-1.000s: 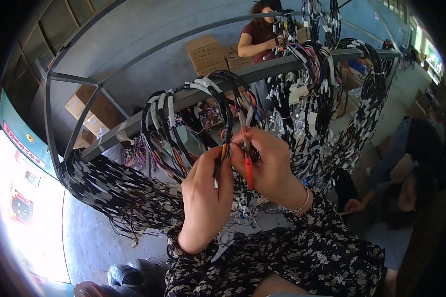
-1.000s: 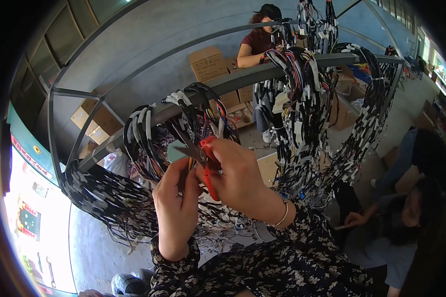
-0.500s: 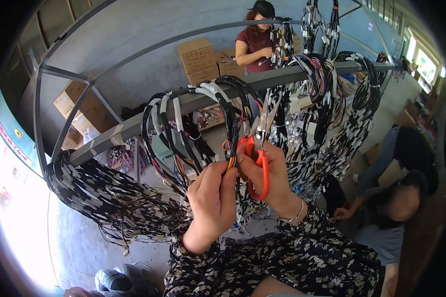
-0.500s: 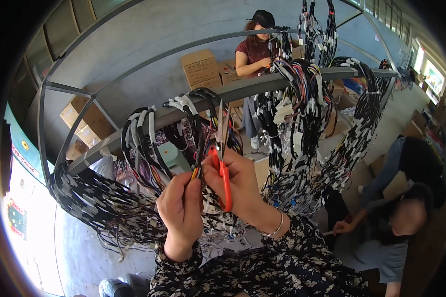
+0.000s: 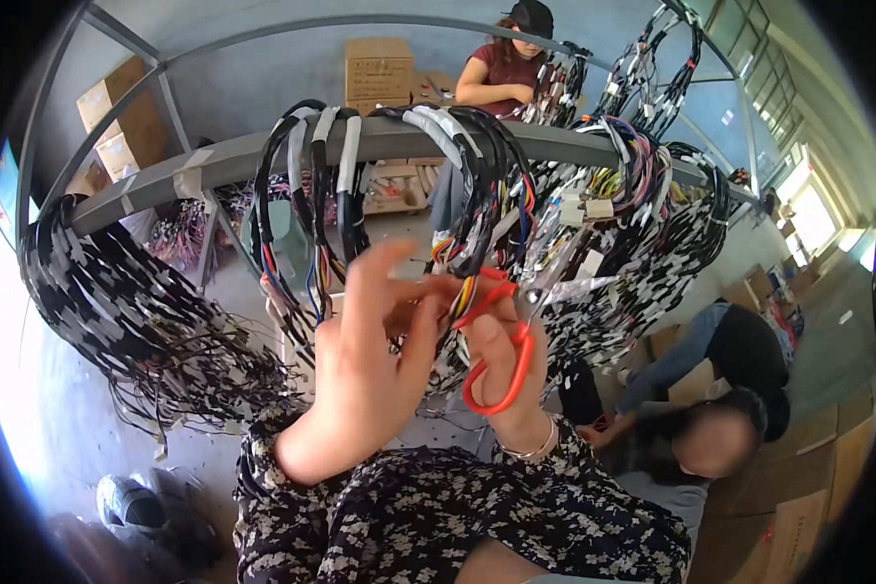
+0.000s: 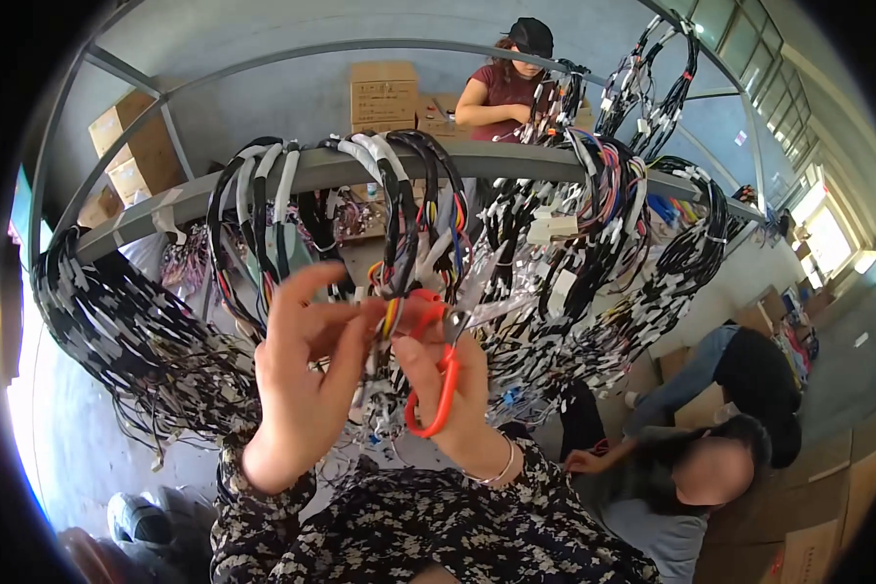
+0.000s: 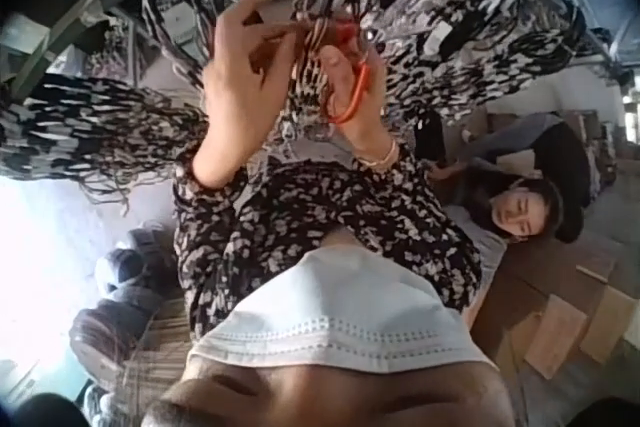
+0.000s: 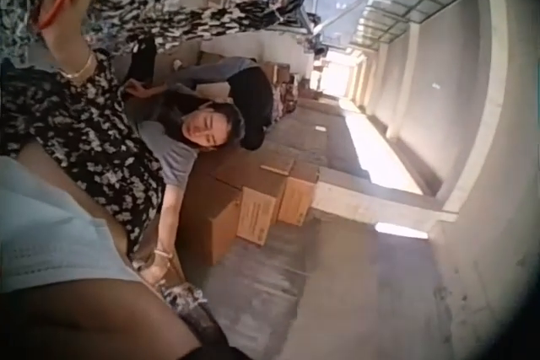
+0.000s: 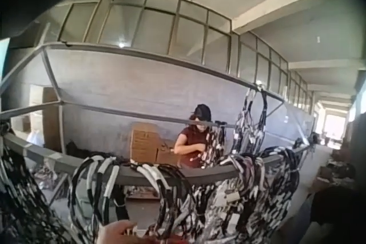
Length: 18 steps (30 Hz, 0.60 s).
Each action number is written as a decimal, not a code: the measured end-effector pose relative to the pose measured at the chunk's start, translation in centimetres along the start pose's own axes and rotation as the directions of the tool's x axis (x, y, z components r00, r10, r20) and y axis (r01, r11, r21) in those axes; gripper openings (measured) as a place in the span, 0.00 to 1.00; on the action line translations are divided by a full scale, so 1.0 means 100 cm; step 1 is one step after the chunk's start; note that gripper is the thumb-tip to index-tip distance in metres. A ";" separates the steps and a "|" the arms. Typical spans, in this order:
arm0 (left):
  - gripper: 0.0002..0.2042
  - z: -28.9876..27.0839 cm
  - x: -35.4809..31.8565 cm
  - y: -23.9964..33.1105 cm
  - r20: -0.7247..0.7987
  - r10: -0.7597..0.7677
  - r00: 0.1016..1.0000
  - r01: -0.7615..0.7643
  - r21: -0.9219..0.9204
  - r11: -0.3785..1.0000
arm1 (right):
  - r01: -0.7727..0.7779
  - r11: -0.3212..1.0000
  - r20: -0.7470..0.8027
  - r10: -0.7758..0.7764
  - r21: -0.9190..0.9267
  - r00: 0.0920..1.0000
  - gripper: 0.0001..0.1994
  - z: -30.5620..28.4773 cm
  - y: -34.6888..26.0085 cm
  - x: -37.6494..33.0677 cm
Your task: The person trims and cuts wires on a series of wire harness assemblies hanging on a rack using scissors.
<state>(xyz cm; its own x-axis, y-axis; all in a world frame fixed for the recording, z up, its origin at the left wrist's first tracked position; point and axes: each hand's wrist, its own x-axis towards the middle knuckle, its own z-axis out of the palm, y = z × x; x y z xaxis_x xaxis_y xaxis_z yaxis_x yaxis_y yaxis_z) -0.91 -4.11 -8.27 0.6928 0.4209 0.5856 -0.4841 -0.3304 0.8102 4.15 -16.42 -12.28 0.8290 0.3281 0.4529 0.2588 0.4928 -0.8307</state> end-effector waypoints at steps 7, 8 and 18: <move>0.13 -0.003 0.019 0.007 0.409 0.057 0.911 -0.185 0.280 0.942 | -0.091 0.986 -0.056 0.083 -0.142 0.995 0.18 -0.010 0.000 -0.022; 0.12 0.001 0.025 0.009 0.469 0.028 0.883 -0.184 0.289 0.939 | -0.062 0.986 -0.113 0.045 -0.155 0.993 0.17 -0.014 0.001 -0.022; 0.08 0.013 0.055 -0.011 0.613 0.091 0.785 -0.193 0.104 0.976 | 0.125 0.875 -0.184 -0.234 -0.467 0.954 0.10 -0.028 -0.005 -0.010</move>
<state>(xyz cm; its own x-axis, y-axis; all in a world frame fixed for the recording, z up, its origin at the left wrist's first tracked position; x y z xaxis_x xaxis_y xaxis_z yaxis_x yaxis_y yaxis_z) 4.15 -2.51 -5.99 0.8275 -0.2175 0.5175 -0.5510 -0.4912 0.6746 4.58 -19.27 -13.28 0.8220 0.0490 0.5674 0.5616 0.0957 -0.8219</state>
